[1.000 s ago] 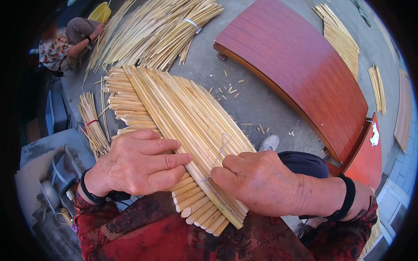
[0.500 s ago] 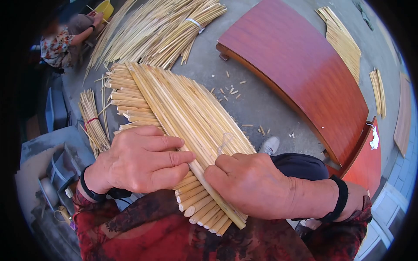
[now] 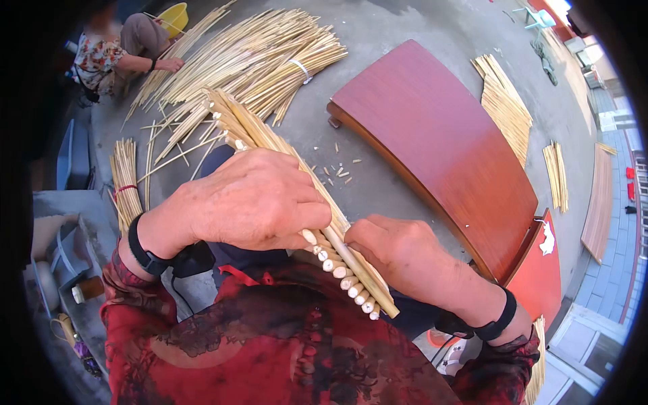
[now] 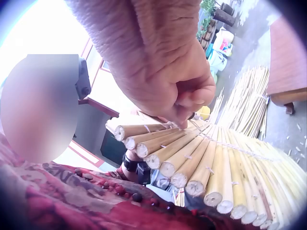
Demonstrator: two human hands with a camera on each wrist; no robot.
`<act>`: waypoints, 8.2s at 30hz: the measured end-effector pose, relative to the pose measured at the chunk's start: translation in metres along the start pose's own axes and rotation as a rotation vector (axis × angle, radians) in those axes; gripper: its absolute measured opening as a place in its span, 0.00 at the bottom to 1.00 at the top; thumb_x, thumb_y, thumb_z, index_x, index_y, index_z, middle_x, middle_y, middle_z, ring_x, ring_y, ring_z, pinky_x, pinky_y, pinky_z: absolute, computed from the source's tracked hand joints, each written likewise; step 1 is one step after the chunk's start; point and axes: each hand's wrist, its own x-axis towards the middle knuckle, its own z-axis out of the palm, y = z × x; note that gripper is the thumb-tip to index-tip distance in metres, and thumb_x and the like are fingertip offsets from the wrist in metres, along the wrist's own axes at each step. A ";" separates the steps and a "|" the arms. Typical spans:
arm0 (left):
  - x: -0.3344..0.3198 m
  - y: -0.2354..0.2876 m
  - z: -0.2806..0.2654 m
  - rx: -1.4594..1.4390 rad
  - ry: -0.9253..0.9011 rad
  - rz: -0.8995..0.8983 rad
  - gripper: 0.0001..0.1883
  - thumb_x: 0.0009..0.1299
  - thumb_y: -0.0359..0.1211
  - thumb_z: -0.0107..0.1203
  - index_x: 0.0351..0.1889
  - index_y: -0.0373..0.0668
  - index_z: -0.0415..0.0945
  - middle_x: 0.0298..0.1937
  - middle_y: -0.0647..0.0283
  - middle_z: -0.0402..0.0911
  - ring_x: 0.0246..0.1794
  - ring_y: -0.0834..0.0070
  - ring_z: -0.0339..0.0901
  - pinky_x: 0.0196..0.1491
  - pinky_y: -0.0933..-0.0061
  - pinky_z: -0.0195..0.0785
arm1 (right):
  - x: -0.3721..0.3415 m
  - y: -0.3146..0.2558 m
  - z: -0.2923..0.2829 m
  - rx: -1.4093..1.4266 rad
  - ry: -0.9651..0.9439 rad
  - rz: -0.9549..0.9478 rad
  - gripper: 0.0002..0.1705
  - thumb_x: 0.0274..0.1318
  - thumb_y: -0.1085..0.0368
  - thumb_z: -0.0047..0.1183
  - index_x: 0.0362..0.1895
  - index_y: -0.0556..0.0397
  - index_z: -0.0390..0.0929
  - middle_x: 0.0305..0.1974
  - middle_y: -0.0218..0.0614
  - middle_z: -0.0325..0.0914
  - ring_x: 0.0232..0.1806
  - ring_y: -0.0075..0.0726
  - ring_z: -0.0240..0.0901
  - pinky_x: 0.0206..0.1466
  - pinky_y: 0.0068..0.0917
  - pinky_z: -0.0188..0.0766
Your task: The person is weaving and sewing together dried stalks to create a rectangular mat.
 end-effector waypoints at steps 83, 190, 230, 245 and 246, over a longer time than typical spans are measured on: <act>0.094 -0.051 0.051 -1.209 1.112 -0.826 0.19 0.65 0.38 0.51 0.49 0.36 0.67 0.46 0.56 0.75 0.44 0.66 0.75 0.47 0.64 0.70 | -0.296 0.256 0.431 0.363 1.042 1.588 0.13 0.55 0.57 0.45 0.38 0.52 0.69 0.34 0.37 0.71 0.39 0.36 0.71 0.39 0.33 0.66; 0.008 -0.028 0.141 -1.154 0.796 -0.845 0.10 0.67 0.33 0.50 0.38 0.34 0.72 0.31 0.68 0.75 0.32 0.87 0.70 0.37 0.83 0.64 | 0.025 0.153 -0.025 0.938 -0.162 0.317 0.21 0.55 0.52 0.45 0.20 0.55 0.74 0.38 0.44 0.76 0.33 0.32 0.75 0.26 0.19 0.64; 0.021 -0.020 0.141 -1.244 0.949 -0.899 0.12 0.66 0.30 0.50 0.45 0.35 0.70 0.38 0.66 0.76 0.39 0.85 0.69 0.44 0.82 0.63 | 0.074 0.145 -0.083 0.470 -0.637 0.360 0.12 0.50 0.64 0.53 0.37 0.58 0.75 0.22 0.29 0.73 0.21 0.19 0.69 0.24 0.16 0.65; 0.026 -0.043 0.117 -1.116 0.926 -0.728 0.15 0.64 0.29 0.53 0.48 0.34 0.72 0.44 0.67 0.77 0.43 0.84 0.70 0.46 0.81 0.63 | 0.063 0.129 -0.076 0.428 -0.585 0.368 0.08 0.50 0.63 0.51 0.30 0.55 0.73 0.17 0.26 0.69 0.19 0.18 0.64 0.22 0.17 0.61; 0.025 -0.041 0.118 -1.139 0.937 -0.744 0.15 0.64 0.29 0.53 0.48 0.35 0.72 0.44 0.67 0.77 0.43 0.84 0.70 0.46 0.81 0.63 | 0.062 0.125 -0.075 0.428 -0.576 0.397 0.08 0.50 0.62 0.51 0.29 0.54 0.73 0.16 0.25 0.69 0.18 0.17 0.63 0.20 0.16 0.58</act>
